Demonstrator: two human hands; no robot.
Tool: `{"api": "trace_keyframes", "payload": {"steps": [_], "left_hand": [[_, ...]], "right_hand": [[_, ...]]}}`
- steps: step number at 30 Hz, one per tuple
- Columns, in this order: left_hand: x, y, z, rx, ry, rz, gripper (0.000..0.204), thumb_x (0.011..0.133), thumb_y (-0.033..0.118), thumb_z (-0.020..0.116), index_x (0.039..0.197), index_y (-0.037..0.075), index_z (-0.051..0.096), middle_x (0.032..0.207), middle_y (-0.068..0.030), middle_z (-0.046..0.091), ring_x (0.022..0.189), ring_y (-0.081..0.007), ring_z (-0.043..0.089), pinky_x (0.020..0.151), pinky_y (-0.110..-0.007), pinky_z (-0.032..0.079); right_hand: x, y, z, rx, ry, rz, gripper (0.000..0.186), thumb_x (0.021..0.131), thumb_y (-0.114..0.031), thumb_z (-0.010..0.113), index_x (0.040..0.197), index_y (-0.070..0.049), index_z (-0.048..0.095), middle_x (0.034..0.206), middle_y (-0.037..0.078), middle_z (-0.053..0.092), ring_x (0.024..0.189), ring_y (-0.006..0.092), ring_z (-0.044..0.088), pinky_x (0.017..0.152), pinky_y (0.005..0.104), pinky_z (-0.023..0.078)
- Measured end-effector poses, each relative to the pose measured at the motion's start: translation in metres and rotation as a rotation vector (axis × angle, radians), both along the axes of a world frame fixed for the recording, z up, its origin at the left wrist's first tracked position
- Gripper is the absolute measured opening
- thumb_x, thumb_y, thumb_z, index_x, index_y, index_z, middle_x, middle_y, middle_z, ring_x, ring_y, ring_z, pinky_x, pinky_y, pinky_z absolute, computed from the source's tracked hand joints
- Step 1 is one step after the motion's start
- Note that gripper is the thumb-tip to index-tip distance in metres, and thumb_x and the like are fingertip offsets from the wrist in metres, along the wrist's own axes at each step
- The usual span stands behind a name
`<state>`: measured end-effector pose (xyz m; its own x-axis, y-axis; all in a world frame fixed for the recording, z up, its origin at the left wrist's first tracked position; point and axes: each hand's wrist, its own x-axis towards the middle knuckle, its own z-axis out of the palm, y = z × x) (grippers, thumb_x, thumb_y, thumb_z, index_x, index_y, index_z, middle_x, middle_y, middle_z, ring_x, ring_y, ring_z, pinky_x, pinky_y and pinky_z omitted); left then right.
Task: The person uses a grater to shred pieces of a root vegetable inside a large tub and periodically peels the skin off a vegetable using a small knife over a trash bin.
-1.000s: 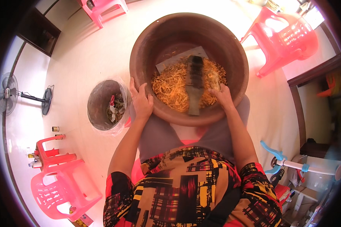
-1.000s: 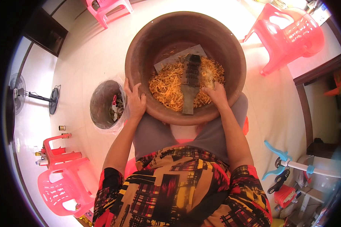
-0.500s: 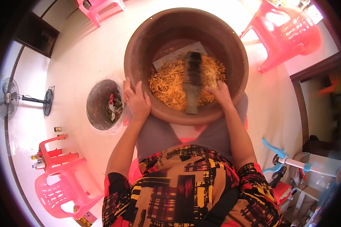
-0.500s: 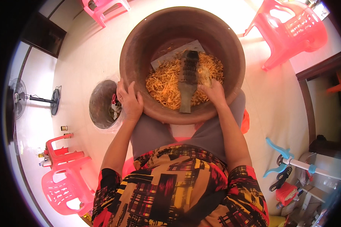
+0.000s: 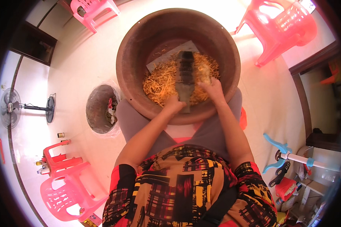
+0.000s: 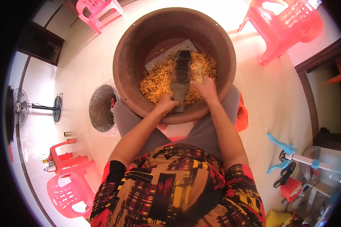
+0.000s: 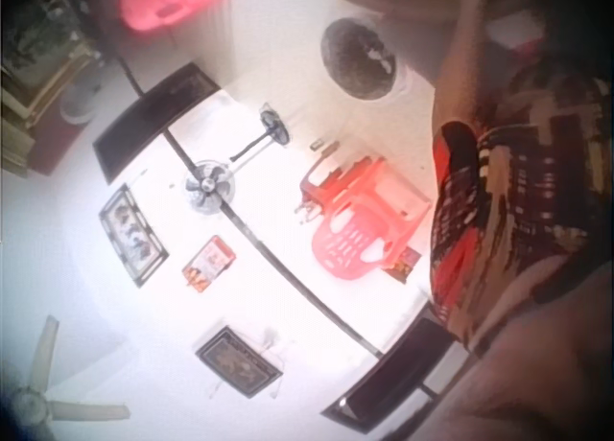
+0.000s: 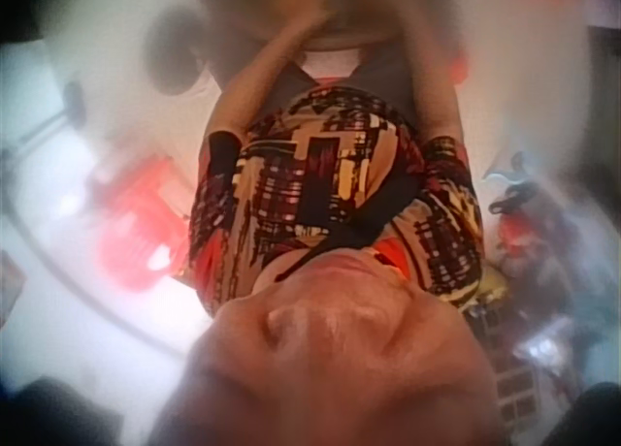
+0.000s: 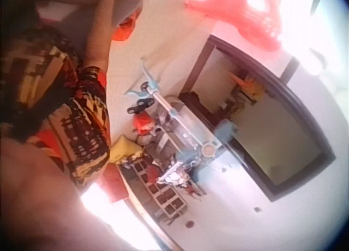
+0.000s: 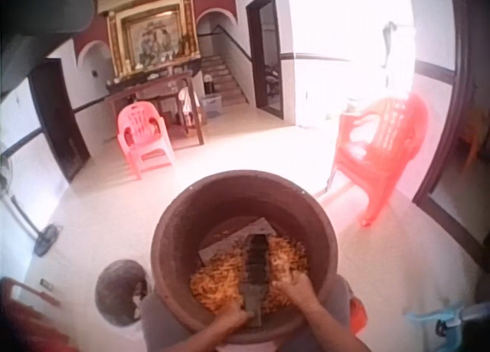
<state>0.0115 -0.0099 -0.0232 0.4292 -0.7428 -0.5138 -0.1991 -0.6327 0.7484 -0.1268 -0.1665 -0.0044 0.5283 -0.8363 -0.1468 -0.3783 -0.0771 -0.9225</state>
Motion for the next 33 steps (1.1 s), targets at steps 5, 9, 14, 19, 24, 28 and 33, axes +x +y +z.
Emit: {"api": "trace_keyframes", "payload": {"steps": [5, 9, 14, 19, 24, 28, 33], "left_hand": [[-0.006, -0.004, 0.019, -0.192, 0.614, 0.305, 0.025, 0.074, 0.006, 0.062, 0.098, -0.001, 0.063, 0.087, -0.0062, 0.065, 0.078, -0.0182, 0.063, 0.067, -0.032, 0.051], [-0.003, 0.003, 0.061, -0.434, 0.945, 0.497, 0.025, 0.076, 0.009, 0.059, 0.101, 0.005, 0.058, 0.086, -0.0023, 0.06, 0.08, -0.0155, 0.059, 0.069, -0.037, 0.05], [-0.023, 0.015, 0.047, -0.558, 1.217, 0.689, 0.038, 0.077, 0.007, 0.051, 0.114, 0.001, 0.05, 0.103, -0.0118, 0.057, 0.093, -0.0275, 0.059, 0.08, -0.043, 0.05], [-0.038, 0.006, 0.029, -0.553, 1.791, 0.695, 0.04, 0.082, 0.016, 0.045, 0.117, -0.003, 0.045, 0.111, -0.0236, 0.055, 0.091, -0.0334, 0.06, 0.08, -0.046, 0.052], [-0.023, -0.005, 0.009, -0.619, 1.861, 0.545, 0.036, 0.089, 0.029, 0.045, 0.109, 0.0, 0.051, 0.091, -0.0174, 0.063, 0.074, -0.0282, 0.062, 0.067, -0.042, 0.053], [-0.02, -0.015, 0.015, -0.404, 1.691, 0.719, 0.033, 0.092, 0.032, 0.044, 0.102, 0.002, 0.053, 0.085, -0.0145, 0.062, 0.067, -0.0254, 0.061, 0.058, -0.037, 0.051], [-0.026, -0.013, 0.004, -0.381, 1.667, 0.744, 0.027, 0.092, 0.03, 0.045, 0.094, 0.004, 0.051, 0.077, -0.011, 0.057, 0.058, -0.0222, 0.055, 0.05, -0.036, 0.047]], "right_hand": [[0.005, 0.007, 0.016, -0.015, -0.022, 0.016, 0.04, 0.072, -0.028, 0.072, 0.09, 0.006, 0.061, 0.078, 0.013, 0.063, 0.071, 0.0206, 0.061, 0.066, 0.032, 0.047], [0.002, 0.011, 0.02, 0.17, -0.233, -0.022, 0.031, 0.082, -0.028, 0.065, 0.088, 0.002, 0.061, 0.072, 0.005, 0.059, 0.062, 0.0128, 0.056, 0.055, 0.0256, 0.044], [-0.005, 0.005, 0.023, 0.387, -0.39, -0.05, 0.032, 0.093, -0.033, 0.051, 0.081, -0.004, 0.058, 0.062, 0.001, 0.052, 0.046, 0.01, 0.045, 0.041, 0.0237, 0.036], [0.006, 0.015, 0.03, 0.387, -0.393, -0.083, 0.034, 0.095, -0.035, 0.047, 0.085, -0.004, 0.058, 0.064, 0.003, 0.053, 0.044, 0.0113, 0.044, 0.038, 0.0241, 0.035], [0.007, 0.017, 0.041, 0.476, -0.303, 0.038, 0.032, 0.095, -0.03, 0.048, 0.106, 0.0, 0.056, 0.081, 0.006, 0.059, 0.065, 0.0131, 0.054, 0.052, 0.0258, 0.042], [0.017, 0.011, 0.025, 0.219, -0.152, 0.079, 0.036, 0.093, -0.031, 0.053, 0.111, 0.0, 0.055, 0.087, 0.009, 0.062, 0.075, 0.0162, 0.058, 0.062, 0.0308, 0.047], [0.044, 0.008, 0.028, -0.47, 0.254, 0.289, 0.042, 0.086, -0.035, 0.059, 0.112, -0.003, 0.058, 0.078, 0.015, 0.064, 0.067, 0.0268, 0.062, 0.065, 0.0398, 0.047]]}}
